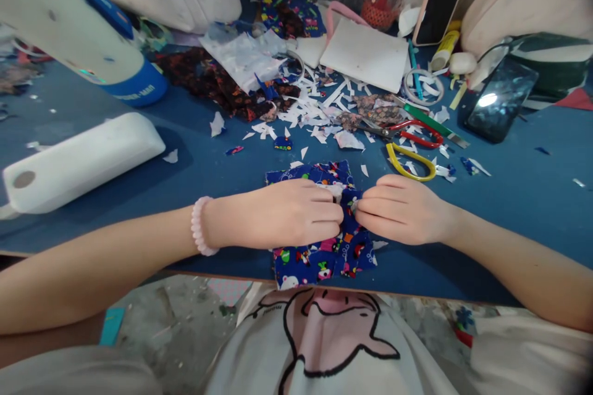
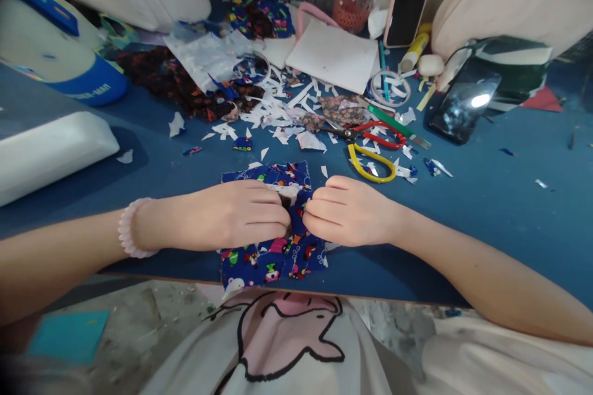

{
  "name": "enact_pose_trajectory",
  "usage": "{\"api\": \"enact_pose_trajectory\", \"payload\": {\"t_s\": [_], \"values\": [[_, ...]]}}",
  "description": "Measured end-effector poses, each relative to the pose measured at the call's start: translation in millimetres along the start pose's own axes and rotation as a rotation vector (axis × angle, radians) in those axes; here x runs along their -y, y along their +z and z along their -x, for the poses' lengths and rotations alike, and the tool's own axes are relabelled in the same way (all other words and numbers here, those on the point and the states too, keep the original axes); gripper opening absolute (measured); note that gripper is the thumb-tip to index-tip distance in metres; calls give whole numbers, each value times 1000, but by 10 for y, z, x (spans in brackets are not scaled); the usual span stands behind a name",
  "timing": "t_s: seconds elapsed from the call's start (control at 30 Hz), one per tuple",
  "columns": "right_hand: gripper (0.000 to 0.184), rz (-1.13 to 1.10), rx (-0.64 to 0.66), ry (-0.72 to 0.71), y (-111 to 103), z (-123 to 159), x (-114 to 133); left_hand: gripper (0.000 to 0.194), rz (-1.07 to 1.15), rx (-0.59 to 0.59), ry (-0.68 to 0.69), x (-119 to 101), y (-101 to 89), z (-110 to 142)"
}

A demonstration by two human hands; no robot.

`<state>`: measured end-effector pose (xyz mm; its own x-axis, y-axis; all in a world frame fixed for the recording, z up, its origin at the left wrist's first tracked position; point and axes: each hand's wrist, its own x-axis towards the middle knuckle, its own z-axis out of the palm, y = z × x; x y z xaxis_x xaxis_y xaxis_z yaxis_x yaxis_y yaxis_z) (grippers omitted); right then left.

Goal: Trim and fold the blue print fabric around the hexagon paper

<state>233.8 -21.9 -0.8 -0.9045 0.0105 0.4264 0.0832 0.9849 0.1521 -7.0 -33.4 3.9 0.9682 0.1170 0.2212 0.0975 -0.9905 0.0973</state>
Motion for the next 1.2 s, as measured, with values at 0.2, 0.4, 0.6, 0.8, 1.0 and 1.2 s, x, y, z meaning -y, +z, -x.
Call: {"api": "enact_pose_trajectory", "payload": {"t_s": [0.2,0.4,0.6,0.8,1.0,1.2], "values": [[20,-4,36,4,4,3,9,30,64,60,32,39,-23,8],[22,-13,49,12,17,3,10,28,86,74,-22,3,4,22],[20,-14,27,10,28,2,7,31,116,22,-73,-26,57,-9],[22,3,62,7,21,11,15,29,291,46,-204,-1,37,-23],[21,-10,67,-2,10,5,10,27,199,37,-222,64,-14,17],[13,-119,-67,262,-26,-34,73,17,-27,-545,-672,363,-61,191]]}}
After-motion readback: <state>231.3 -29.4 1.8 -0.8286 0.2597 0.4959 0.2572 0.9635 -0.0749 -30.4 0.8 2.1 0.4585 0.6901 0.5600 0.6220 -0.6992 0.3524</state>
